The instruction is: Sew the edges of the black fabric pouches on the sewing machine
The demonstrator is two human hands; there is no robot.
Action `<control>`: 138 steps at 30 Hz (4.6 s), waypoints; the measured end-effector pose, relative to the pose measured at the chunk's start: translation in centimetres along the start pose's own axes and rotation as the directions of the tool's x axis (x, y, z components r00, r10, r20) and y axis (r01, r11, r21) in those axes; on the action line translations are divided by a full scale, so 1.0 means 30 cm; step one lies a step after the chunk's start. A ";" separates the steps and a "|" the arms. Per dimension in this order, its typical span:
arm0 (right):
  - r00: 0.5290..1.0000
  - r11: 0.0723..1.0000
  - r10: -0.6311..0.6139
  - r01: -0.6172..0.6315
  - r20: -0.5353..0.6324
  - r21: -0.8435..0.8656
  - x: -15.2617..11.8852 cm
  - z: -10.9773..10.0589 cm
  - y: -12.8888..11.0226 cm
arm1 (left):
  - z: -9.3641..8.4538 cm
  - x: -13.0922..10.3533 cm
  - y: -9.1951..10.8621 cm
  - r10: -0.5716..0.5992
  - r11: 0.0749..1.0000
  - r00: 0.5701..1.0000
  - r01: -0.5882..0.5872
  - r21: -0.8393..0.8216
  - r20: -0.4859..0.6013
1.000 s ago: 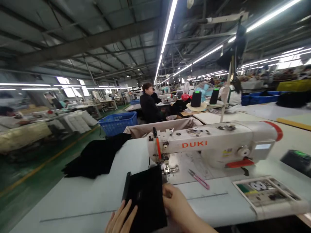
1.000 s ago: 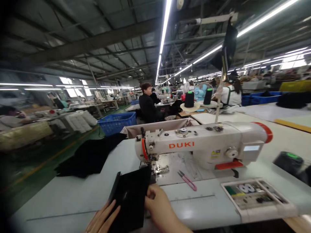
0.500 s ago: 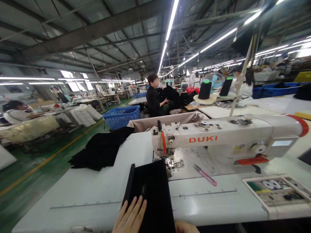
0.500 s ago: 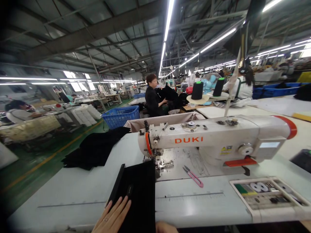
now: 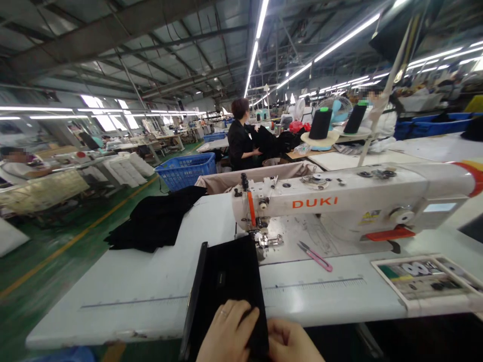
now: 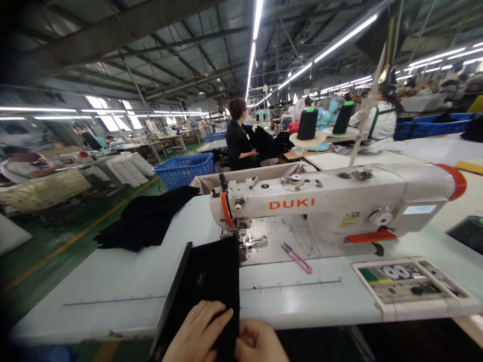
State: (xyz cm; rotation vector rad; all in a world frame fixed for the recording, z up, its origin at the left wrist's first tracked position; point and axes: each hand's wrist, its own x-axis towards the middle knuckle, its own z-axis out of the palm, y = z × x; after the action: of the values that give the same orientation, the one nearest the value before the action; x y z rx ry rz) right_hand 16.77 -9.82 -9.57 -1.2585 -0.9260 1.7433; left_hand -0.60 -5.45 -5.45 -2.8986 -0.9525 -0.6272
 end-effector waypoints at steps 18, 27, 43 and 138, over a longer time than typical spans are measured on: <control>0.988 0.985 0.139 -0.145 0.067 0.097 -0.122 0.005 -0.014 | -0.060 -0.028 0.072 0.060 0.992 0.998 -0.057 -0.111 0.024; 0.974 0.967 0.204 -0.216 0.099 0.131 -0.154 0.003 -0.036 | -0.046 -0.057 0.076 0.091 0.976 0.996 -0.089 -0.200 0.004; 0.801 0.446 -0.595 0.398 0.067 -0.801 -0.171 -0.048 -0.031 | -0.030 -0.058 0.096 0.096 0.973 0.995 -0.089 -0.212 0.024; 0.617 -0.040 -0.734 0.378 0.284 -0.925 0.294 -0.315 -0.394 | 0.032 0.465 -0.440 0.046 0.999 0.973 -0.038 -0.038 0.227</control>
State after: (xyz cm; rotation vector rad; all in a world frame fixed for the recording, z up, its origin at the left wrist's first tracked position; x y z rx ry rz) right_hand 26.11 4.24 -4.91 -1.3730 -2.1108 0.0357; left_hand 2.38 13.28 -2.29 -3.0611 -0.9054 -0.3152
